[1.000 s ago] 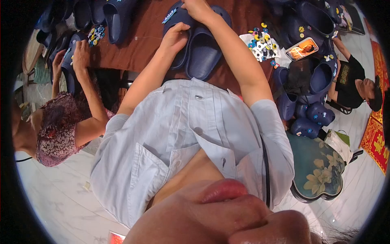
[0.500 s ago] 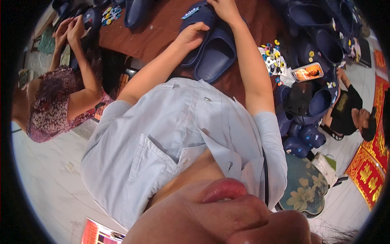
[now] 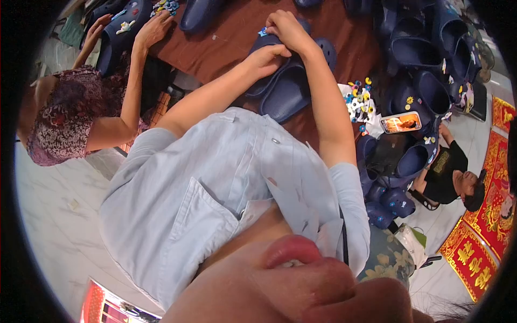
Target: Attaching decorative charms to the holes in blue rubber clogs.
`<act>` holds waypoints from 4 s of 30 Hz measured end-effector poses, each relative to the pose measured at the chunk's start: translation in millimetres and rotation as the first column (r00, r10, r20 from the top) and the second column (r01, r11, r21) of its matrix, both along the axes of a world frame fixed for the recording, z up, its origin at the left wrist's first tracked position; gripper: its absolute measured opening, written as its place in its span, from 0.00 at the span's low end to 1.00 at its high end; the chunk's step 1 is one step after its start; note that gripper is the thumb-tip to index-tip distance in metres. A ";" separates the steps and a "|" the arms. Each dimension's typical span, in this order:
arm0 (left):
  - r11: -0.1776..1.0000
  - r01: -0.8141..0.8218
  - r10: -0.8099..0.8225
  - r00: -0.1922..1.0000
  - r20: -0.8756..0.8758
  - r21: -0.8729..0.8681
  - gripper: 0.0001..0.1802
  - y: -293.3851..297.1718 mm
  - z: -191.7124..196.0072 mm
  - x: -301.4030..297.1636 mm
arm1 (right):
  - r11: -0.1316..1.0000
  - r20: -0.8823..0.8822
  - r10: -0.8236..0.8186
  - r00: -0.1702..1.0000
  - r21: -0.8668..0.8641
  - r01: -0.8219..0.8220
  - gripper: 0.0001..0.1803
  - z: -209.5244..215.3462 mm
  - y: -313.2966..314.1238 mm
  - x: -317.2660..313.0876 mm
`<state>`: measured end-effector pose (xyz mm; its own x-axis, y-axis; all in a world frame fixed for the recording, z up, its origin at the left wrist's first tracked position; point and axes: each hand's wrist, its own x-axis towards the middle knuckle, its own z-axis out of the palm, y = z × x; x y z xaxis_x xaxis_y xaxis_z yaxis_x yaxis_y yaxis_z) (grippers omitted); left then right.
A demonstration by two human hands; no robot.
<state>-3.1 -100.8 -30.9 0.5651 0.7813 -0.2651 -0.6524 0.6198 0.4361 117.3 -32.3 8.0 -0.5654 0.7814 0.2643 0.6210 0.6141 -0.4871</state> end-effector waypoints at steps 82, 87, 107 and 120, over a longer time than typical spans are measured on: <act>-0.095 0.589 0.828 0.494 -0.265 0.802 0.18 -19.5 83.4 -31.6 | 0.362 -0.041 -0.926 0.375 0.185 0.914 0.13 -9.9 -234.4 194.9; -0.199 0.667 0.850 0.482 -0.212 0.718 0.23 -6.0 81.6 -4.9 | 0.484 -0.455 -0.835 0.308 -0.343 0.805 0.13 -7.6 -194.2 170.1; -0.171 0.760 0.903 0.375 -0.208 0.628 0.32 -6.8 40.8 5.9 | 0.629 -0.377 -0.777 0.503 -0.451 0.633 0.13 -6.3 -130.8 113.0; -0.171 0.745 0.898 0.387 -0.210 0.644 0.33 -6.4 40.8 5.3 | 0.552 -0.584 -0.811 0.038 -0.743 0.378 0.11 -26.0 -95.5 104.6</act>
